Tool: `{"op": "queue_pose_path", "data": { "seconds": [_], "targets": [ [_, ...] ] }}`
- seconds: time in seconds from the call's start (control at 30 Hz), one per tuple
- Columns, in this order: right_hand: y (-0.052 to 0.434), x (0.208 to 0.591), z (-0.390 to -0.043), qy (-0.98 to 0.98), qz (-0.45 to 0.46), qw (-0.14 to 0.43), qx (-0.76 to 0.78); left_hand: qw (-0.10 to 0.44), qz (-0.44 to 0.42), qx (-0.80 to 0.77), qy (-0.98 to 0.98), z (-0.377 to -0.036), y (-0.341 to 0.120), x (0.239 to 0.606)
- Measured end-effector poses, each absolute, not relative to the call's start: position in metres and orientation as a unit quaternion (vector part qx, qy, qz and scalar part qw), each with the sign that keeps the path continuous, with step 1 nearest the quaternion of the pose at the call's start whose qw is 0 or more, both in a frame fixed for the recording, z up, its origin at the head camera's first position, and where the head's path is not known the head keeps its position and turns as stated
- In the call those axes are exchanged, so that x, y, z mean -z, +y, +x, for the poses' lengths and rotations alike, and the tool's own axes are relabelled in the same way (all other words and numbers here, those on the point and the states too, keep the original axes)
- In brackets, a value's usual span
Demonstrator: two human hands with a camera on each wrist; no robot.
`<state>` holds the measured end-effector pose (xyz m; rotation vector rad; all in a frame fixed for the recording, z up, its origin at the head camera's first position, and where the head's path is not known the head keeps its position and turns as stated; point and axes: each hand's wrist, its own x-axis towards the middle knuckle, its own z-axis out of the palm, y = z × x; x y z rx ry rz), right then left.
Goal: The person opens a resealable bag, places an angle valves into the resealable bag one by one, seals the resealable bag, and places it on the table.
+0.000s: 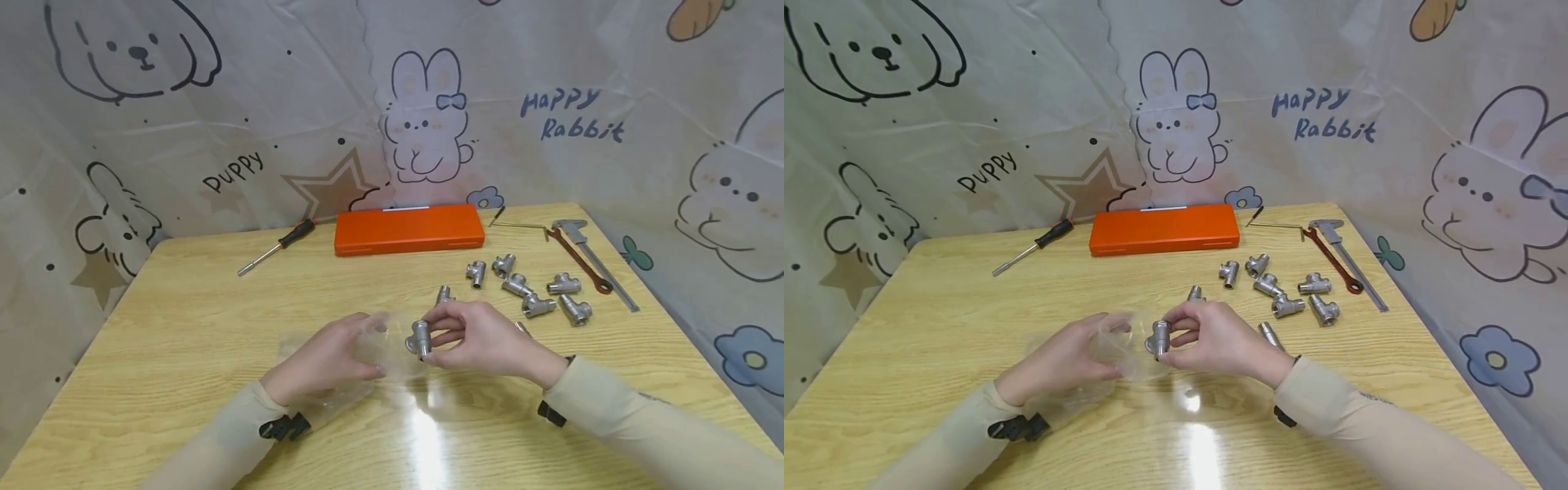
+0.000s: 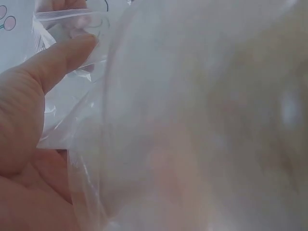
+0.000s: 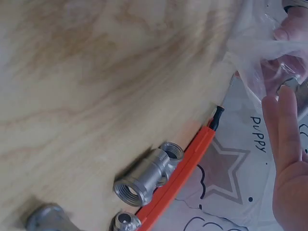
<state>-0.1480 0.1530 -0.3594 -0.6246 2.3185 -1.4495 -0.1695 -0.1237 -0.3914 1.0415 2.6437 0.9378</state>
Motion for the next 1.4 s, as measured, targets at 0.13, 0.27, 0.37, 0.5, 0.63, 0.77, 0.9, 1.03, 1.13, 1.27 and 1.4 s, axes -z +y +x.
{"op": "queue_pose_path", "data": {
  "seconds": [0.13,0.27,0.37,0.5,0.63,0.77,0.9,1.03,1.13,1.27,1.4],
  "targets": [
    [0.148,0.363,-0.148,0.831,-0.241,0.139,0.482,0.085,0.353,-0.32,0.875,-0.171,-0.122,0.393],
    [0.143,0.362,-0.149,0.861,-0.291,0.068,0.412,0.087,0.36,-0.321,0.872,-0.171,-0.123,0.394],
    [0.138,0.364,-0.15,0.869,-0.318,0.026,0.377,0.088,0.364,-0.321,0.87,-0.17,-0.123,0.393],
    [0.129,0.37,-0.151,0.866,-0.333,0.011,0.373,0.09,0.371,-0.323,0.866,-0.169,-0.122,0.391],
    [0.12,0.372,-0.149,0.868,-0.329,0.018,0.372,0.092,0.379,-0.323,0.862,-0.168,-0.121,0.391],
    [0.111,0.373,-0.15,0.871,-0.329,0.029,0.365,0.095,0.385,-0.324,0.859,-0.167,-0.121,0.391],
    [0.104,0.375,-0.15,0.878,-0.329,0.036,0.346,0.103,0.384,-0.333,0.855,-0.166,-0.121,0.393],
    [0.096,0.378,-0.15,0.892,-0.31,0.048,0.326,0.112,0.38,-0.339,0.853,-0.166,-0.121,0.395],
    [0.088,0.379,-0.15,0.905,-0.292,0.059,0.303,0.115,0.381,-0.34,0.852,-0.166,-0.121,0.397],
    [0.08,0.381,-0.149,0.918,-0.299,0.075,0.25,0.109,0.394,-0.337,0.848,-0.166,-0.118,0.4],
    [0.079,0.382,-0.146,0.916,-0.32,0.075,0.229,0.101,0.406,-0.341,0.842,-0.166,-0.116,0.402]
  ]
}}
